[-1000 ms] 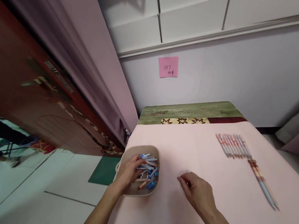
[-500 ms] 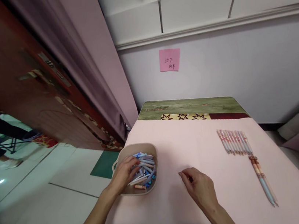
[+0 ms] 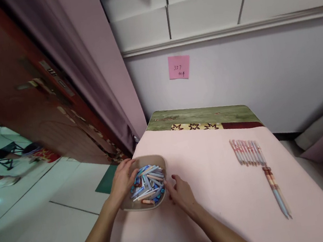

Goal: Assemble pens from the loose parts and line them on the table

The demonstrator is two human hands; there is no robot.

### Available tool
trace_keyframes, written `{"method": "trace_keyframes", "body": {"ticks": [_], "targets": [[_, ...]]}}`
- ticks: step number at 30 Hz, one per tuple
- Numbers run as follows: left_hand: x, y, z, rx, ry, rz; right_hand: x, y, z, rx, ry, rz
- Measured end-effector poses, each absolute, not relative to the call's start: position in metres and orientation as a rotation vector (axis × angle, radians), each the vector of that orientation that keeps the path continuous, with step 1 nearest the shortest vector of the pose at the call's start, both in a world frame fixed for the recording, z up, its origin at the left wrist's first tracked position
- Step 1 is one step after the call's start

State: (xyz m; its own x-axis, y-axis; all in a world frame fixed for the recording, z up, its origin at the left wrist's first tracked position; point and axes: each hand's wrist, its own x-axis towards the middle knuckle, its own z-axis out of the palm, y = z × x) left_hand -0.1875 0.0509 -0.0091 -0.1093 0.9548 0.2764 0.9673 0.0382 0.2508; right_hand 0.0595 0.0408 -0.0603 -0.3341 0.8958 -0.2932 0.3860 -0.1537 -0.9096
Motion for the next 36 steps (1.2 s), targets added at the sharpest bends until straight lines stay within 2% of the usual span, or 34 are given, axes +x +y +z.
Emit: {"method": "trace_keyframes", "body": {"ticks": [3,7,14,18,21,29,36], "targets": [[-0.205,0.035,-0.014,-1.777,-2.526,-0.444,0.050,0.039,-0.062,-1.351,-1.559,1.666],[-0.216,0.033,-0.023,-1.799,-2.716,-0.363,0.044,0.041,-0.061,-1.275,-1.586,1.581],[-0.210,0.064,-0.029,-1.888,-2.610,-0.545,0.055,0.073,-0.060,-1.262,-1.570,1.424],[-0.197,0.071,-0.020,-1.892,-2.462,-0.706,0.066,0.071,-0.079,-1.270,-1.420,1.484],[-0.181,0.080,-0.016,-2.147,-2.300,-0.773,0.070,0.063,-0.098,-1.300,-1.248,1.463],[-0.143,0.114,-0.037,-2.628,-2.164,-0.589,0.076,0.052,-0.107,-1.196,-1.427,1.285],[-0.158,0.091,-0.020,-2.928,-1.965,-0.441,0.080,0.048,-0.105,-1.197,-1.551,1.196]]}}
